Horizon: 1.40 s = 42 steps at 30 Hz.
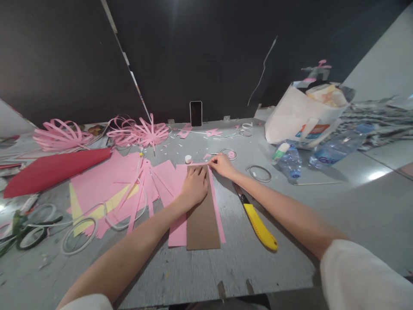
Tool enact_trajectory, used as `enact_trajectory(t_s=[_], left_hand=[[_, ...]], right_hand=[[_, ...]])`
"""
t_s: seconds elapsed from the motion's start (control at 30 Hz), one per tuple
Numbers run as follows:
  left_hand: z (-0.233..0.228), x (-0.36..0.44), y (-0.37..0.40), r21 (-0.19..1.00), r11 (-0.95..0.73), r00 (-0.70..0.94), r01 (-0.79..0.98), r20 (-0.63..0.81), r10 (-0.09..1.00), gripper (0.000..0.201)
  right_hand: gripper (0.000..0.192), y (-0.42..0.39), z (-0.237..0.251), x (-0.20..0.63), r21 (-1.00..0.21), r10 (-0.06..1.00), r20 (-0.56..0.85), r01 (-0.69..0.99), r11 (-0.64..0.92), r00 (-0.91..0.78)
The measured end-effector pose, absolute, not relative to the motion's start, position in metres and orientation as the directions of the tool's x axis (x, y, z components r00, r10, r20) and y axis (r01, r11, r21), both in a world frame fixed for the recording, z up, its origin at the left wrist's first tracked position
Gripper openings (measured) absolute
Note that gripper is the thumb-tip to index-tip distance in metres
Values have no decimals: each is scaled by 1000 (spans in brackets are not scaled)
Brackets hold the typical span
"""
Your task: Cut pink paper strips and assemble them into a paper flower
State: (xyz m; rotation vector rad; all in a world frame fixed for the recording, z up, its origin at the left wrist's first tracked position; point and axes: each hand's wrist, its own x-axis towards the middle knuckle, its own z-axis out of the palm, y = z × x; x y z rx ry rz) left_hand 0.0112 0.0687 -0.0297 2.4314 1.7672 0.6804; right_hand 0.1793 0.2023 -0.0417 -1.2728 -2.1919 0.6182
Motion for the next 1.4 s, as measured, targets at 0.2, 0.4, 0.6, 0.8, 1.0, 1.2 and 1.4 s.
enact_trajectory(t_s=[0.2,0.4,0.6,0.8,1.0,1.2,1.4], left_hand=[[-30,11,69,313,-339,241,887,313,919,42],[-31,10,69,308,-344,240,887,329,914,39],[-33,6,70,347,-359,243,866,335,910,39],[-34,0,72,432,-382,236,817,354,905,42],[-25,-7,74,861,-223,-53,457,276,960,26],[-27,-11,77,989,-113,-113,92,123,986,39],[-28,-12,79,982,-140,-138,129,158,978,39]], right_hand=[[28,201,-41,179,-612,890,224,653,446,-398],[29,202,-39,182,-623,884,242,634,458,-401],[27,201,-38,183,-668,877,261,580,466,-405],[19,199,-33,182,-707,868,296,519,479,-398],[21,187,-11,176,-752,799,293,390,532,-525],[33,172,-7,167,-910,810,206,197,365,-550],[35,168,-12,166,-953,797,197,80,293,-571]])
